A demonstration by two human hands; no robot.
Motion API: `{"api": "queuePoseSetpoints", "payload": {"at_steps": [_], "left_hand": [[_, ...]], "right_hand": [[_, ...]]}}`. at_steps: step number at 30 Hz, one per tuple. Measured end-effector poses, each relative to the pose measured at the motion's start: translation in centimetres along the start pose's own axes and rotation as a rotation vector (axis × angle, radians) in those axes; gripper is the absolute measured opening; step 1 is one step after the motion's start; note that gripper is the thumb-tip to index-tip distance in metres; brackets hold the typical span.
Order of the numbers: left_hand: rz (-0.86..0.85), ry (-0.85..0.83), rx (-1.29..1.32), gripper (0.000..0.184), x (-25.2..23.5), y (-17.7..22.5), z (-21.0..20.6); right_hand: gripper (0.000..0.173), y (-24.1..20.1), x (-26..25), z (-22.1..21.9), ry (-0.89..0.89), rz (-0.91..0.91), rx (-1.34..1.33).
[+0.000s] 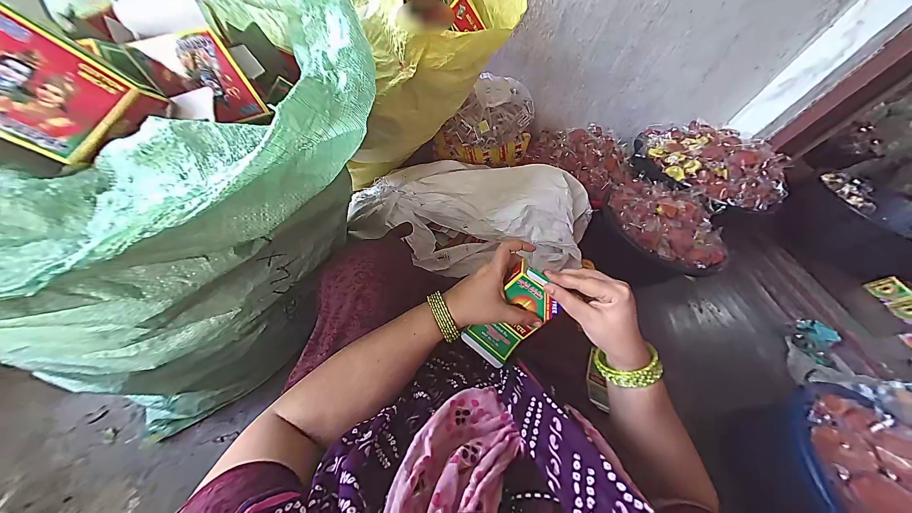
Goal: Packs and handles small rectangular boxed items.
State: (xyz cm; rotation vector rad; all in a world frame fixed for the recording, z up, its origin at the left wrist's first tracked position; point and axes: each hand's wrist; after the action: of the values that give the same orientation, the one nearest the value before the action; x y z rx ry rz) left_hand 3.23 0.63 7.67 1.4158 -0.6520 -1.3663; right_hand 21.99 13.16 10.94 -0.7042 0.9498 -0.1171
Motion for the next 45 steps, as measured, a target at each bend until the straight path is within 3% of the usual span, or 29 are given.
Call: {"api": "queuePoseSetpoints", "payload": {"at_steps": [7,12,15,17,19,20,22,24,27,32,38,45], "left_hand": [[-0.004,0.05,0.041,0.099,0.1,-0.3,-0.1],[0.009,0.133,0.223,0.067,-0.2,-0.8,-0.3],[0.003,0.133,0.204,0.04,-0.2,-1.0,-0.6],[0.095,0.16,0.144,0.034,-0.2,-0.6,-0.5],[0.178,0.194,0.112,0.029,-0.2,-0.4,-0.1],[0.207,0.214,0.119,0.027,-0.2,-0.4,0.1],[0.25,0.264,0.128,0.024,-0.3,-0.3,0.3],[0.26,0.286,0.128,0.025,-0.5,-0.4,0.3],[0.254,0.274,0.097,0.024,-0.5,-0.7,0.0],[0.279,0.257,0.037,0.024,-0.6,-1.4,-0.4],[0.297,0.265,0.002,0.025,-0.7,-1.3,-0.3],[0.274,0.258,0.022,0.025,-0.7,-1.3,-0.3]], "right_hand": [[0.026,-0.6,0.5,-0.3,-0.119,0.023,0.085],[0.029,-0.5,2.7,-2.2,0.043,0.183,0.272],[0.041,1.6,3.0,0.1,0.036,-0.075,0.055],[0.044,5.1,3.0,3.0,0.206,-0.364,0.039],[0.04,10.1,3.3,6.4,0.356,-0.679,0.202],[0.04,12.6,3.7,8.0,0.329,-0.836,0.34],[0.043,17.4,5.0,10.4,0.113,-1.09,0.547],[0.046,21.3,6.7,11.0,-0.069,-1.228,0.605],[0.046,24.0,8.6,10.6,-0.13,-1.303,0.551],[0.036,25.3,8.9,9.9,-0.033,-1.31,0.453],[0.033,22.8,8.8,11.0,0.048,-1.391,0.417],[0.039,21.0,12.2,10.3,0.043,-1.397,0.368]]}}
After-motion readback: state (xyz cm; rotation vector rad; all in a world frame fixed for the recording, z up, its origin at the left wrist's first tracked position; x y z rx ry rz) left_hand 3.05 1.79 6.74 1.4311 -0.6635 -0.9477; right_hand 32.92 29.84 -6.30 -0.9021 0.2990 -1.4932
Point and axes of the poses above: each hand's wrist, its own x-axis away from the middle knuckle, its own z-axis out of the back of the hand, y = z × x, and after that the axes turned 7 degrees about y, right-handed
